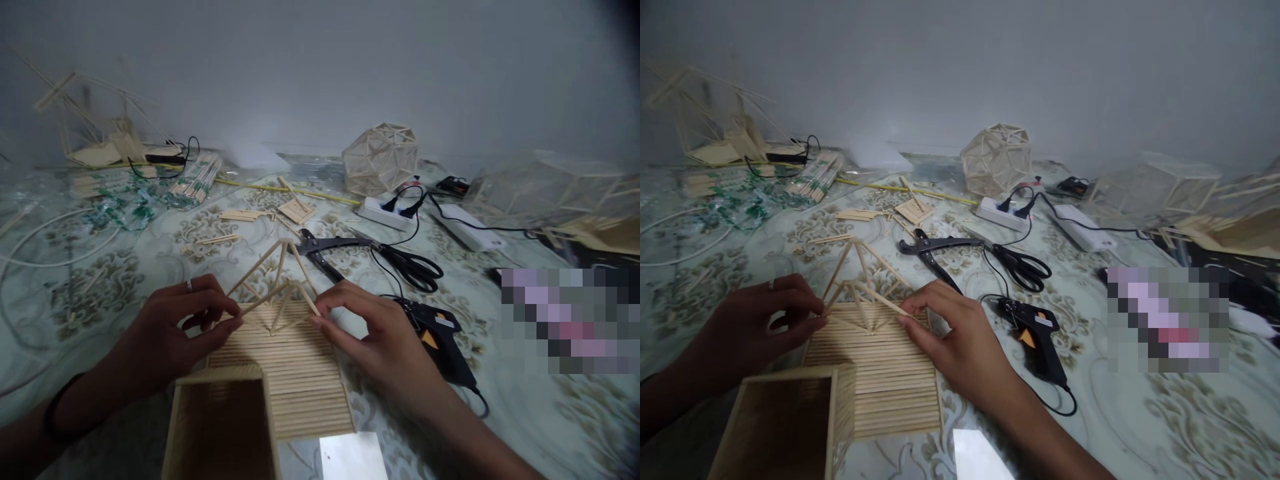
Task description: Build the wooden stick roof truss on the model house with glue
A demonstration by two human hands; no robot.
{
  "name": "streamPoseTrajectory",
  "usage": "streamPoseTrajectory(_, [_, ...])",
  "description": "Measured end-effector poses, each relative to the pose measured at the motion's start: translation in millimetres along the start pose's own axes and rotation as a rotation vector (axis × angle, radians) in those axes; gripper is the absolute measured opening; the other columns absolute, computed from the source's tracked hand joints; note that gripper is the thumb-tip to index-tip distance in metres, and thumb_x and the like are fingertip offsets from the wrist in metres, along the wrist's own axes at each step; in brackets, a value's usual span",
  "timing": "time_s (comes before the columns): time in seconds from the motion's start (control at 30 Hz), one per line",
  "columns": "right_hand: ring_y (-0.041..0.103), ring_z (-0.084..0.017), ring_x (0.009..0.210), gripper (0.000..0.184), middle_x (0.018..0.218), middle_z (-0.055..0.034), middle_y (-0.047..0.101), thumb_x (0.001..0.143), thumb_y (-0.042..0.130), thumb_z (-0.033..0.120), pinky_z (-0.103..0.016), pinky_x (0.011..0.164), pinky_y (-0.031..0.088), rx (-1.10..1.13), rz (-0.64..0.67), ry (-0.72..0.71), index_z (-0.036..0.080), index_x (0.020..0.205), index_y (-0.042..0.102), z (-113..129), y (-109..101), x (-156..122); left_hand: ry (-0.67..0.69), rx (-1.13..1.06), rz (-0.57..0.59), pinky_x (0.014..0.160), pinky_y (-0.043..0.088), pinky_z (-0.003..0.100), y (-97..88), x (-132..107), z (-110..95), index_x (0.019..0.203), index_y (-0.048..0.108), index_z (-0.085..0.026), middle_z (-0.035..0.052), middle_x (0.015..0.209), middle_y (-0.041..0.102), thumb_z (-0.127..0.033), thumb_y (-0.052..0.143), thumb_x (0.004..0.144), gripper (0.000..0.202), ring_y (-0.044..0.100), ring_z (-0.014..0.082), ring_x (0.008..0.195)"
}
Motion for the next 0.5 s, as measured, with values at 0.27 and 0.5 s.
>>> streamPoseTrajectory(0.27, [0.069,-0.014,0.085,0.01,0.089,0.0002,0.075,0.1,0.071,0.016,-0.024,0.079,0.053,0.027,-0.017,-0.009,0.023,0.092,0.072,0.4,-1.2,-0.3,-0.015,-0.031,-0.004,0.056,0.048,0.013,-0.8,0.1,1.0,0.085,0.078,-0.022,-0.0041,0.075,0.065,-0.015,0.072,0.093,0.012,0.059,0.0063,0.061])
streamPoseTrajectory(0.5, [0.07,-0.016,0.082,0.01,0.087,-0.0003,0.075,0.099,0.072,0.017,-0.026,0.077,0.055,0.014,-0.023,-0.031,0.023,0.091,0.072,0.2,-0.3,1.3,-0.044,-0.026,0.006,0.052,0.043,0.015,1.2,-2.7,4.6,0.086,0.079,-0.022,-0.0031,0.072,0.062,-0.02,0.07,0.095,0.013,0.055,0.0073,0.059])
Point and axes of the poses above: each hand's wrist, its own x-axis towards the middle knuckle, its own y-axis out of the palm, z = x × y, the point moved 10 cm from there along x, towards the middle knuckle
